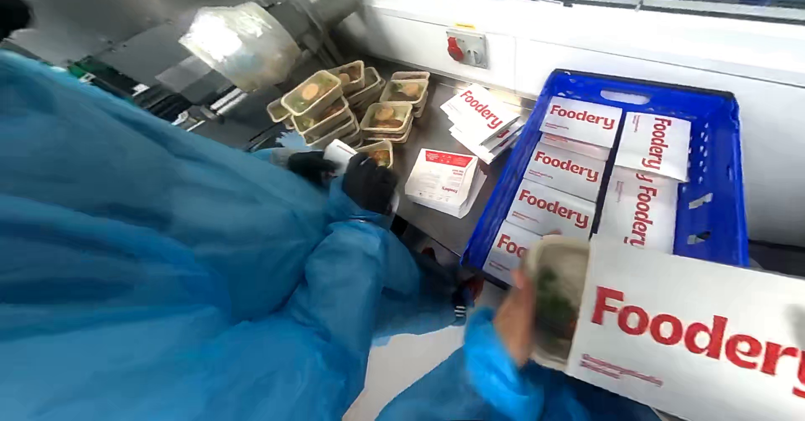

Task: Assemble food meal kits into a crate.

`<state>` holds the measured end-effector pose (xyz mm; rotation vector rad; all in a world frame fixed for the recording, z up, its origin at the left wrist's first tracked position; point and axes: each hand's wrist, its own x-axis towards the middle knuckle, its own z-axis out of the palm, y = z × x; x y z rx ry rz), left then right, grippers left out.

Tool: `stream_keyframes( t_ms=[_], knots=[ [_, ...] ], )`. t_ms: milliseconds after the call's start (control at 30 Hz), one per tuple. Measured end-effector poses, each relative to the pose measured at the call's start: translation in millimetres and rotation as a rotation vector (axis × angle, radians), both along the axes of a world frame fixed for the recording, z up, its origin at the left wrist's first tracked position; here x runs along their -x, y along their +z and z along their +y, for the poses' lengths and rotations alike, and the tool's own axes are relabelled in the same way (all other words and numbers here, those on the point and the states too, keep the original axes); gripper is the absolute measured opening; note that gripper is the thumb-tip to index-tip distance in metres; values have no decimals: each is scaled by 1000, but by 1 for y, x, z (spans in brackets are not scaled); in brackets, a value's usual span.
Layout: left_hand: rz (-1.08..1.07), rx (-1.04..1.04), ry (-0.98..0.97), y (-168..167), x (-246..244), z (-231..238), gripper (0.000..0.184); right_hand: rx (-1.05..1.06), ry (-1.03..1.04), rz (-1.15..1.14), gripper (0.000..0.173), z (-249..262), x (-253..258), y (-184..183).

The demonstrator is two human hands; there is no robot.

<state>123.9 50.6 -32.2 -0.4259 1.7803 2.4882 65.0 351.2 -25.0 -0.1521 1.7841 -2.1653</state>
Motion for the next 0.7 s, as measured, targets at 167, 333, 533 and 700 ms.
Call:
stream_keyframes(
  t_ms=[167, 333, 533, 700],
  knots=[
    [27, 380, -208, 40, 97, 0, 54, 15, 0, -360, 18, -47, 55, -3],
    [-282, 765, 536, -11, 261, -166, 82, -191, -251, -536, 40, -77, 164, -60],
    [-270, 789, 483, -81, 378, -314, 98, -404, 29, -445, 60, -121, 270, -133],
    [-411, 309, 426, -111, 373, -289, 94, -1174, 344, 355, 48, -138, 303, -46]
  ],
)
